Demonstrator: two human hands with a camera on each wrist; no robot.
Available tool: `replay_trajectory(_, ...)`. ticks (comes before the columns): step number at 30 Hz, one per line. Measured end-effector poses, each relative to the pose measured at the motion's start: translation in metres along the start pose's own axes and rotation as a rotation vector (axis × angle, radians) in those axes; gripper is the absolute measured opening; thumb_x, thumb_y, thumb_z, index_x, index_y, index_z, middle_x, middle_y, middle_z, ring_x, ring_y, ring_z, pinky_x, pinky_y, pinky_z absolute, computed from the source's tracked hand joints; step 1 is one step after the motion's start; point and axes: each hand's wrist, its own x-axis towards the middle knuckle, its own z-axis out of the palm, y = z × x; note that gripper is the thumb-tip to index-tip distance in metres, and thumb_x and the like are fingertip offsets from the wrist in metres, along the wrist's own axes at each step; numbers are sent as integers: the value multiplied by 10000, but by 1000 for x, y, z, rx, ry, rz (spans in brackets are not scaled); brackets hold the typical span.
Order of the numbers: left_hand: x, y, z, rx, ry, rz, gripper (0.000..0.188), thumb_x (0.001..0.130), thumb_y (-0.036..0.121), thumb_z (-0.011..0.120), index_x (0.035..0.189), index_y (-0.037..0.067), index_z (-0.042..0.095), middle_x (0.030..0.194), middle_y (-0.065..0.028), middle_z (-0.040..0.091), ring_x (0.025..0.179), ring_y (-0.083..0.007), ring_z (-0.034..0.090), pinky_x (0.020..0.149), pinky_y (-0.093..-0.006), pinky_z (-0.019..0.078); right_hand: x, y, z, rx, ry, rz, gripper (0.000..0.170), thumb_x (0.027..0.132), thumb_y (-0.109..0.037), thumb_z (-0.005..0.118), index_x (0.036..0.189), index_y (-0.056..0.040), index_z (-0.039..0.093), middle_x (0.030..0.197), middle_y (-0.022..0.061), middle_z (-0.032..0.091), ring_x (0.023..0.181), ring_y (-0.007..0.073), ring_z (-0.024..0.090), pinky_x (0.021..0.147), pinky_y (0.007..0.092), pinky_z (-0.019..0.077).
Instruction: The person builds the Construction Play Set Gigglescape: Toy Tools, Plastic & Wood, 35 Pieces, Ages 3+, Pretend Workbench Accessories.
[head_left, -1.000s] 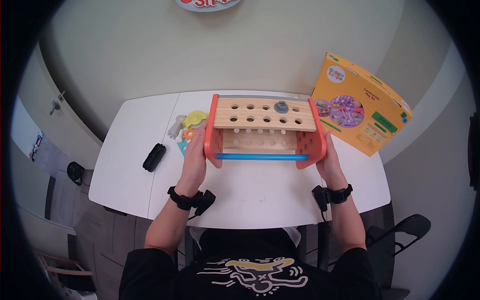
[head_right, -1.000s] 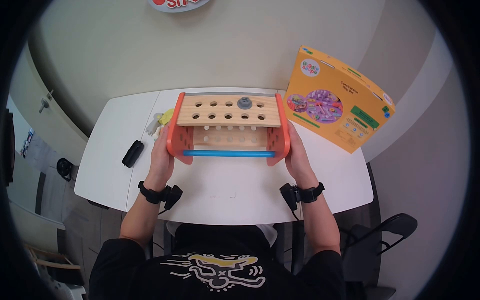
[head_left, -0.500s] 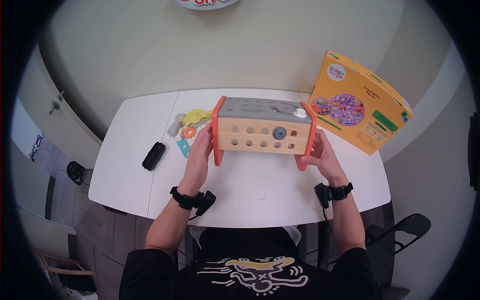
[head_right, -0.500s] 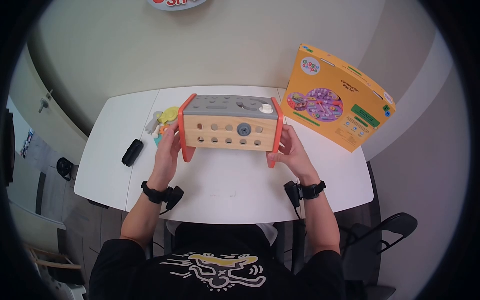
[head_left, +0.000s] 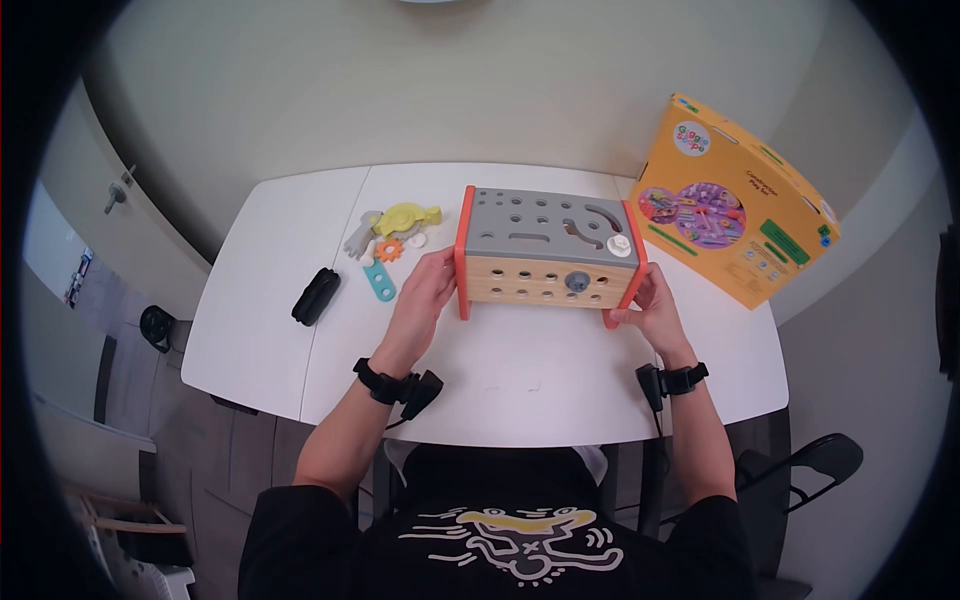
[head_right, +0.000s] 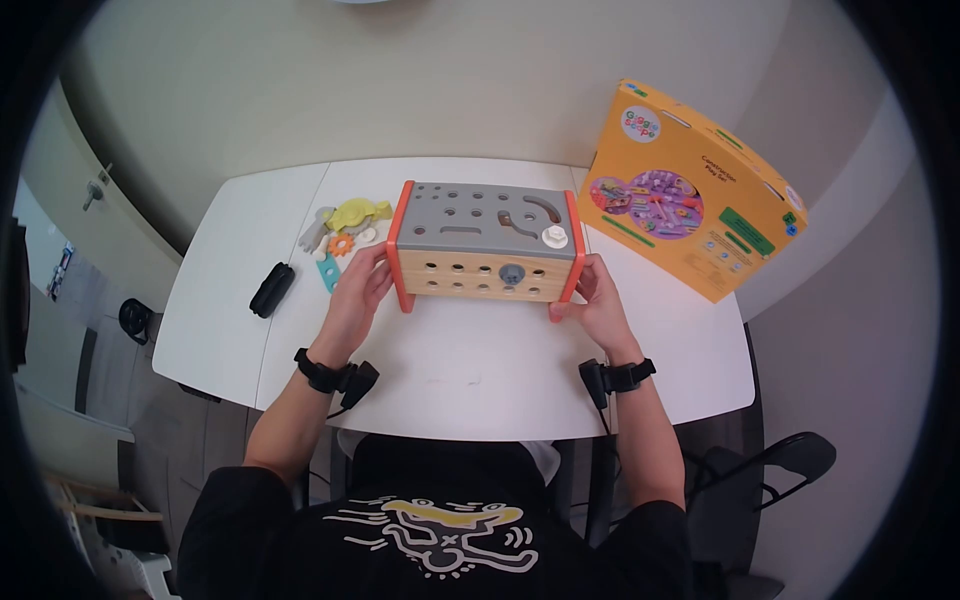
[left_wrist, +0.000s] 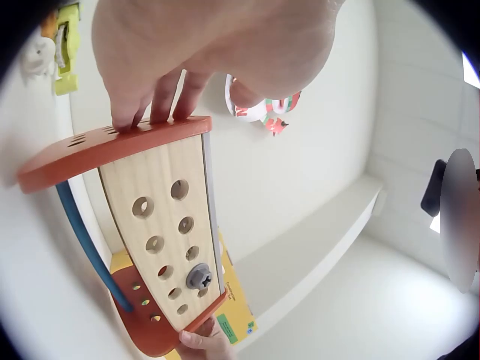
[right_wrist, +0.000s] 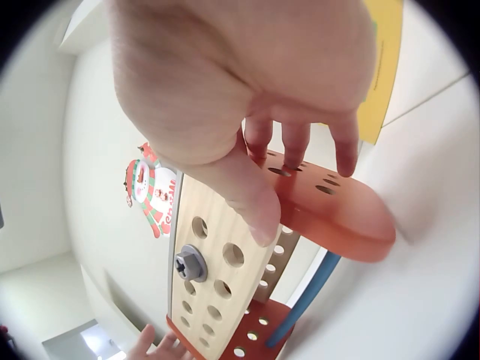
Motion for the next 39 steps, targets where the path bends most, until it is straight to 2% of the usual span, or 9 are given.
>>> replay_trajectory(9,2,-4,-16,179,-45,8,396,1116,245,393,1383,-20,517,1408,-116,558,1355,-196,509,1177,-350,372,2,-4,-9,-115,-14,6,496,830,14,750,1253,-65,503,1230,92,634,1192,210,607,1066,436,449)
replay_trajectory(12,11,5,-37,381,-69,72,312,1077,214,515,1273,-3,621,1278,-92,655,1227,-173,594,1089,-318,438,0,-15,-5,-206,47,87,493,860,-94,764,1277,-57,504,1291,115,614,1231,241,586,1065,460,440)
replay_trajectory(16,25,27,-69,890,104,56,260,990,244,659,1099,11,696,1031,-110,733,943,-193,687,869,-323,532,-3,-37,16,-422,234,30,495,869,-142,755,1282,-41,502,1351,151,584,1284,293,548,1065,478,428)
replay_trajectory(19,37,32,-101,1296,232,90,328,910,306,718,1022,-1,699,939,-218,710,847,-333,697,787,-384,563,-1,-47,39,-712,499,-440,433,823,-38,691,1227,-36,534,1311,182,582,1283,368,524,1036,456,432)
replay_trajectory(20,41,28,-112,1300,235,87,328,910,306,718,1022,-1,699,939,-218,710,847,-333,697,787,-384,563,-1,-54,49,-707,496,-440,433,823,-38,691,1227,-36,534,1311,182,582,1283,368,524,1036,456,432)
replay_trajectory(22,48,20,-129,1595,318,119,337,891,302,725,993,-17,688,940,-213,707,878,-361,694,799,-438,565,-3,-65,72,-791,431,-818,342,785,1,682,1115,-36,599,1239,179,612,1196,362,567,990,439,459)
replay_trajectory(25,54,13,-139,1672,316,60,331,871,290,732,972,-22,679,950,-224,700,912,-369,692,813,-467,562,0,-75,118,-664,125,-979,234,753,25,670,980,-29,645,1114,128,657,1012,324,638,875,419,523)
replay_trajectory(32,65,3,-146,1715,338,4,297,852,267,740,969,-1,684,867,-212,715,839,-375,715,759,-453,596,28,-40,233,-605,-349,-655,325,825,-79,669,1137,-5,619,1129,154,630,1047,340,623,887,431,533)
replay_trajectory(39,72,-7,-162,1730,381,-4,243,815,224,741,934,20,684,832,-209,723,823,-390,720,744,-464,596,94,-5,304,-890,-344,-401,393,843,-204,661,1165,18,623,1157,184,628,1080,353,596,905,484,505)
